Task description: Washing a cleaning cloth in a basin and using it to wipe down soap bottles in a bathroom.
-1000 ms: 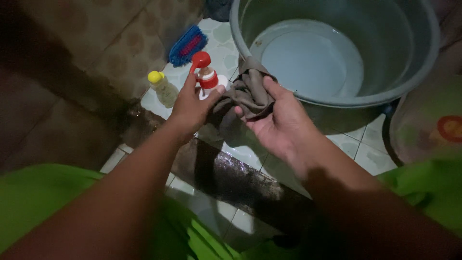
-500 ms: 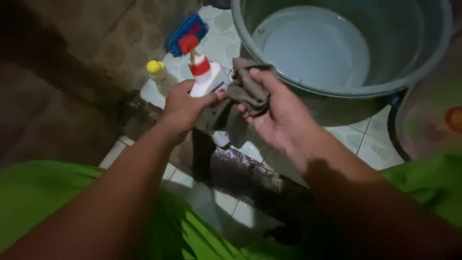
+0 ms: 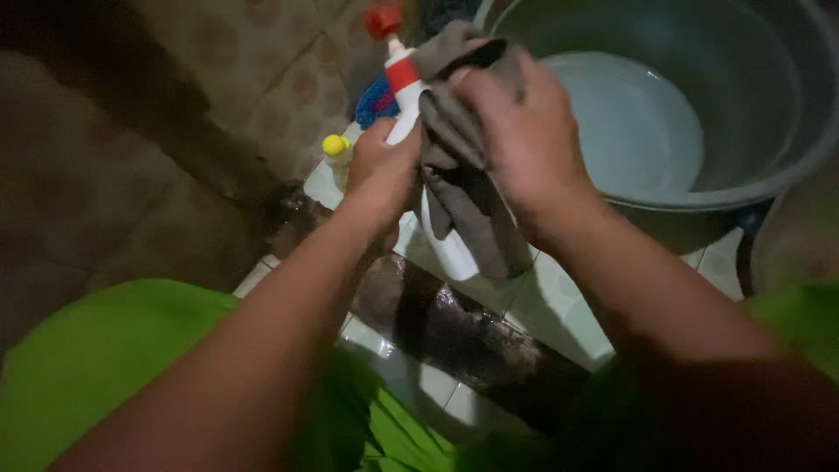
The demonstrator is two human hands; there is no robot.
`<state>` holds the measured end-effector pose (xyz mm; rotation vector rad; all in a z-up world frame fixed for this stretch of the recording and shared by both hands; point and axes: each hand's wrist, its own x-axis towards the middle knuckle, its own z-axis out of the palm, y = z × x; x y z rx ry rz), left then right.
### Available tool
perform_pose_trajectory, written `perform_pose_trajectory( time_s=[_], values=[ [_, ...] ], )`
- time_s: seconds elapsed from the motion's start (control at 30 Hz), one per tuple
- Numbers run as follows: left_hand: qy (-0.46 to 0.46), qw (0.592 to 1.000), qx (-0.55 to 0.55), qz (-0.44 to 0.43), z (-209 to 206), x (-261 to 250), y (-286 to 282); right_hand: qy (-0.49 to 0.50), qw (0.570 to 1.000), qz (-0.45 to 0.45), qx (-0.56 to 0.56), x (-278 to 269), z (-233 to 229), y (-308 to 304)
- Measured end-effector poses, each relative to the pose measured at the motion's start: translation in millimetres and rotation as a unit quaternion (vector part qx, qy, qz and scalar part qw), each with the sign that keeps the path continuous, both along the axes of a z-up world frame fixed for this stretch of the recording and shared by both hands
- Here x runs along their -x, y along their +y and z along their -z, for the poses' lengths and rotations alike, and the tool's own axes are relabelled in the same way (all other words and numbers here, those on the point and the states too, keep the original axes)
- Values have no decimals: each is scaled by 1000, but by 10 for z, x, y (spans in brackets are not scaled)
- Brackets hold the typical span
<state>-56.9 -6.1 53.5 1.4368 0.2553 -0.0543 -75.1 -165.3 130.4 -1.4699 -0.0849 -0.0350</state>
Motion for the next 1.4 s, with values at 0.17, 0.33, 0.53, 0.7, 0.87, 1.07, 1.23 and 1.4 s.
perform_pose_trajectory(
  time_s=[0.17, 0.33, 0.53, 0.7, 0.87, 1.07, 1.23, 1.4],
  values=[
    [-10, 999, 5, -32, -113, 111, 68, -224, 860, 23, 459, -87, -115, 52],
    [-37, 998, 22, -40, -295, 206, 129, -127, 878, -55, 458, -109, -264, 68],
    [-48, 998, -18, -32, -322, 324, 190, -51, 912, -137, 384, -51, -415, 86],
    [-6, 1000, 11, -22, -463, 392, 190, 45, 953, -127, 272, -80, -294, -23],
    [-45, 997, -60, 11, -473, 260, 217, 221, 974, 27, -32, 124, -395, -103],
    [-32, 999, 15, 20, -855, 225, 264, 146, 976, 72, -146, -40, -351, -348],
    [-52, 998, 16, 15, -940, 159, 301, 91, 979, 90, -159, -41, -295, -407],
    [-49, 999, -14, 5, -919, 159, 334, -33, 996, 81, -6, 67, -428, -177]
  ],
)
